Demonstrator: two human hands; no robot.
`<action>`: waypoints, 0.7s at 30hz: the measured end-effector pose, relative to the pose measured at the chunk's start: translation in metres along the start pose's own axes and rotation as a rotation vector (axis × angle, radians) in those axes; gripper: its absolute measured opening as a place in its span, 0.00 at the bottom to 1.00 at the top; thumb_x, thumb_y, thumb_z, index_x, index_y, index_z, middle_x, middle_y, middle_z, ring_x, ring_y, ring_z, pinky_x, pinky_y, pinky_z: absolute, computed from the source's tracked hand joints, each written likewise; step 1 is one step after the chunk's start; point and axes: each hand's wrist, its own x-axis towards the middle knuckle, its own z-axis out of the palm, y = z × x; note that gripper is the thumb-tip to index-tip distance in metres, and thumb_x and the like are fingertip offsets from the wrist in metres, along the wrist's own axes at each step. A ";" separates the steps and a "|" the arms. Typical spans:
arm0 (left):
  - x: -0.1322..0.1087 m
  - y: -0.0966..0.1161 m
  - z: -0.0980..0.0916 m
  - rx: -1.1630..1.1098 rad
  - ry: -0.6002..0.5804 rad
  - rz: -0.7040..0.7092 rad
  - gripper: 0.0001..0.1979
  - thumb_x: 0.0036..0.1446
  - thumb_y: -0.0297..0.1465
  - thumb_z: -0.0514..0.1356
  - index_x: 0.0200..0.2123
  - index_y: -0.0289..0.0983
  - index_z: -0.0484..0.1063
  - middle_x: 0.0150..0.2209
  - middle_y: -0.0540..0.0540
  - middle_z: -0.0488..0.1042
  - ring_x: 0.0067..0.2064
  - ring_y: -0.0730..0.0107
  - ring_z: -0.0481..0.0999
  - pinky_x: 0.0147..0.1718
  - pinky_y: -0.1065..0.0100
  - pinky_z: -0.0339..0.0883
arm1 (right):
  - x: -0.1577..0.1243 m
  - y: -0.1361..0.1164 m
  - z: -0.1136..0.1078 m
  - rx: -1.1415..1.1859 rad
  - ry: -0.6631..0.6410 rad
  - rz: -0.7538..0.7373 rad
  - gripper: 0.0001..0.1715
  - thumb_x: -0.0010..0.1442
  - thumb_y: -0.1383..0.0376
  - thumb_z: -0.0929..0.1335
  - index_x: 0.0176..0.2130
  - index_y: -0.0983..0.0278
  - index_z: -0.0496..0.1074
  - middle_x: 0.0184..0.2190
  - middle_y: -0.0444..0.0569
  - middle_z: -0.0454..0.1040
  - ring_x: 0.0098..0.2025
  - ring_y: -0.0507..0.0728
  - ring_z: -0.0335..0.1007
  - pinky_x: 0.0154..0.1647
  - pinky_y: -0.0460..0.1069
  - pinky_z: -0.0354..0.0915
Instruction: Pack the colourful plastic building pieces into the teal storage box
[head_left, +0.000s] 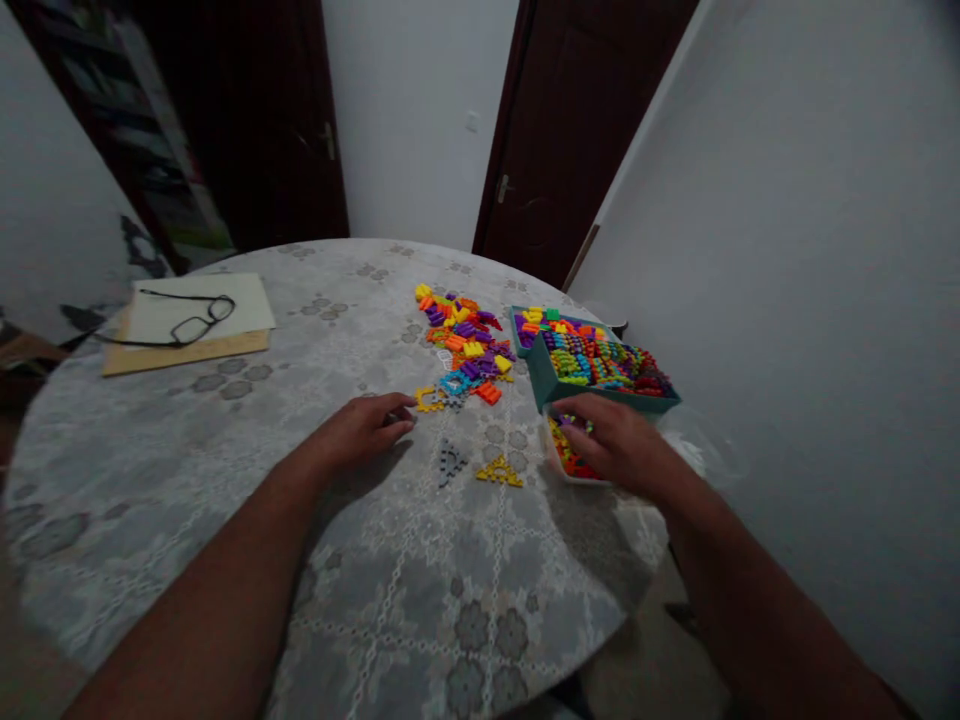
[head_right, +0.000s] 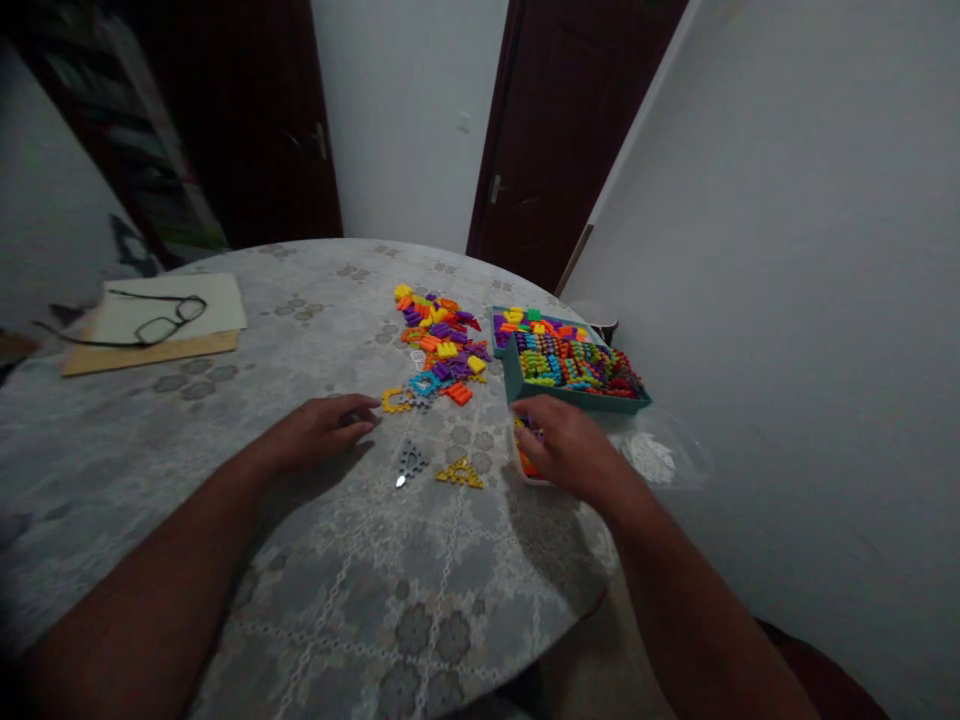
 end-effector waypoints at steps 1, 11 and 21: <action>0.000 0.000 0.000 0.013 -0.003 0.003 0.27 0.63 0.45 0.60 0.60 0.40 0.80 0.53 0.37 0.86 0.52 0.50 0.85 0.56 0.53 0.75 | -0.002 -0.019 0.014 0.027 -0.054 -0.040 0.21 0.73 0.60 0.67 0.61 0.58 0.78 0.58 0.56 0.81 0.58 0.65 0.79 0.63 0.60 0.71; 0.000 0.004 0.014 0.044 -0.092 0.096 0.28 0.62 0.40 0.67 0.63 0.39 0.78 0.55 0.36 0.84 0.49 0.52 0.84 0.54 0.53 0.75 | 0.001 -0.075 0.104 -0.162 -0.211 0.154 0.10 0.69 0.64 0.71 0.50 0.62 0.77 0.49 0.59 0.78 0.50 0.65 0.77 0.52 0.55 0.70; -0.005 0.036 0.039 0.355 -0.204 0.254 0.29 0.56 0.47 0.74 0.58 0.43 0.80 0.59 0.39 0.77 0.60 0.49 0.75 0.58 0.56 0.70 | 0.017 -0.067 0.109 0.061 -0.213 0.122 0.15 0.68 0.65 0.70 0.54 0.63 0.77 0.51 0.56 0.76 0.53 0.62 0.76 0.57 0.53 0.67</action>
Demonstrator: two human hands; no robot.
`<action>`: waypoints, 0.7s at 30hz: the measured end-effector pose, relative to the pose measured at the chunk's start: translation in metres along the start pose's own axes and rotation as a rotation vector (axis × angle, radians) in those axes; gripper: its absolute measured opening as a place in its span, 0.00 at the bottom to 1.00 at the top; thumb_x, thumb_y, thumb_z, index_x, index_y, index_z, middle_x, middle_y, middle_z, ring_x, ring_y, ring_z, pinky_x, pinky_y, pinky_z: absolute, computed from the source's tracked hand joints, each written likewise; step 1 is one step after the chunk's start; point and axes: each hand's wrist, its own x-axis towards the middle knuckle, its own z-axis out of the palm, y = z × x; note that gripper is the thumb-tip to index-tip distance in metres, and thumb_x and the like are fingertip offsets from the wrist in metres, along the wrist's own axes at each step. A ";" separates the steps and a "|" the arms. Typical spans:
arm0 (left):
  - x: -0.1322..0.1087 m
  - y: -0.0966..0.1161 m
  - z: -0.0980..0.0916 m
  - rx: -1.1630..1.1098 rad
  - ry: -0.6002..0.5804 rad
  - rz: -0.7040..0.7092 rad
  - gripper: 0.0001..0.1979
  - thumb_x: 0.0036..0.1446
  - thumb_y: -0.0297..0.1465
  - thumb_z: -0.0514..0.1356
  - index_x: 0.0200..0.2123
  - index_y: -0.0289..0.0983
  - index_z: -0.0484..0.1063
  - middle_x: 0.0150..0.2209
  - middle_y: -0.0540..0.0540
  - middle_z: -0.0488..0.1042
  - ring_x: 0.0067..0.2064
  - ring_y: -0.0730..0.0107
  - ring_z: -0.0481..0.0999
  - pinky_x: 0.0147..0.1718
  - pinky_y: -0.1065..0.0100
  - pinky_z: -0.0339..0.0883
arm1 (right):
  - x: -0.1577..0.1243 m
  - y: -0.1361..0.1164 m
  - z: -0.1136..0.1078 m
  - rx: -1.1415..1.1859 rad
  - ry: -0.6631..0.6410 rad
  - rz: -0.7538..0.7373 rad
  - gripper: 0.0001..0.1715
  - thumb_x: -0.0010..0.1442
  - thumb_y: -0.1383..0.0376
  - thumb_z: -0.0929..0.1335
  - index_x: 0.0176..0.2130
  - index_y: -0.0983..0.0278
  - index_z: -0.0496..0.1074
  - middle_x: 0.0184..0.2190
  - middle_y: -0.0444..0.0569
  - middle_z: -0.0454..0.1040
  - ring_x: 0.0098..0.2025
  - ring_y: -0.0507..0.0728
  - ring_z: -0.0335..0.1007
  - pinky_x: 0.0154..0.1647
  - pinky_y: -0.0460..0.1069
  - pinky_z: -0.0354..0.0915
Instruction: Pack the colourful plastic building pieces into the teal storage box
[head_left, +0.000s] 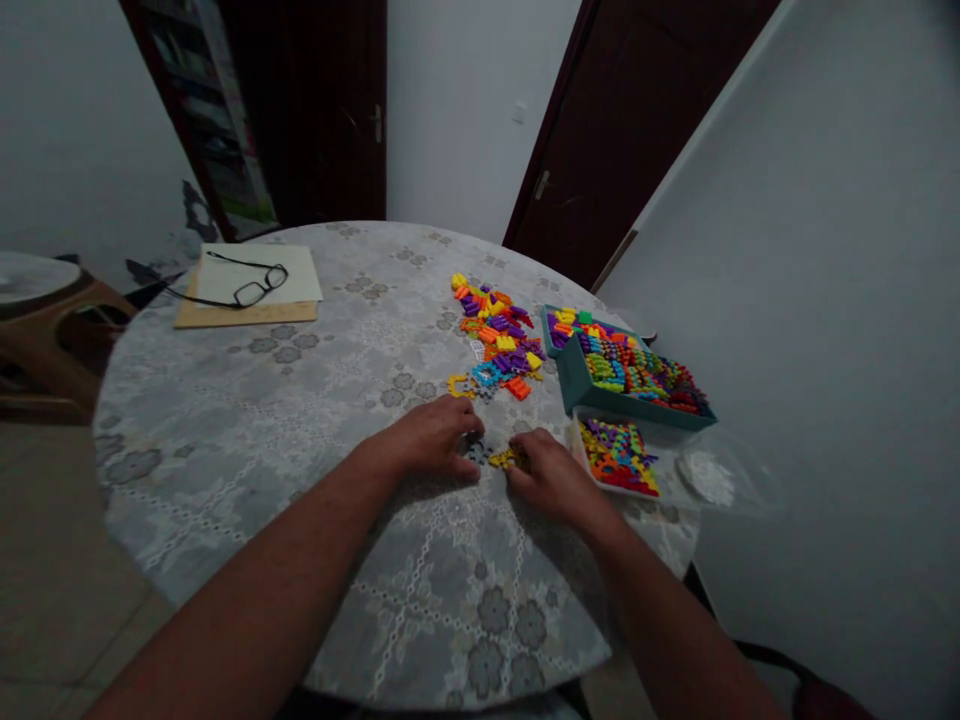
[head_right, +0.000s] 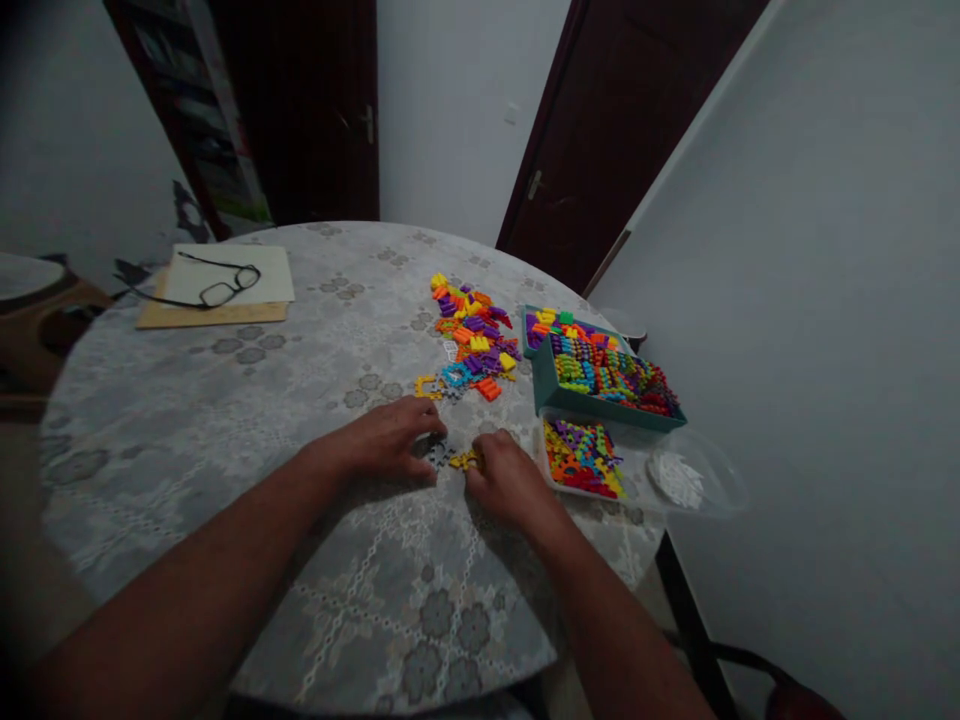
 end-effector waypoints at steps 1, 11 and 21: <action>0.000 0.001 0.000 0.009 -0.006 0.004 0.29 0.56 0.47 0.74 0.58 0.42 0.80 0.58 0.39 0.77 0.59 0.49 0.75 0.57 0.57 0.70 | 0.002 -0.001 0.001 -0.002 0.002 -0.006 0.16 0.67 0.66 0.70 0.54 0.64 0.77 0.51 0.56 0.76 0.53 0.62 0.75 0.57 0.52 0.67; -0.007 -0.005 -0.012 -0.050 0.018 -0.030 0.24 0.63 0.34 0.64 0.62 0.39 0.78 0.53 0.38 0.82 0.53 0.54 0.80 0.56 0.59 0.71 | 0.033 -0.009 0.011 0.010 0.060 -0.105 0.15 0.67 0.64 0.71 0.53 0.65 0.76 0.48 0.55 0.76 0.49 0.61 0.74 0.52 0.52 0.67; -0.008 -0.047 -0.012 -0.681 0.126 -0.089 0.13 0.64 0.30 0.56 0.48 0.37 0.78 0.41 0.43 0.81 0.40 0.61 0.78 0.44 0.60 0.73 | 0.098 -0.038 0.038 0.250 0.470 -0.367 0.19 0.66 0.66 0.70 0.56 0.63 0.73 0.50 0.57 0.75 0.53 0.64 0.73 0.57 0.58 0.71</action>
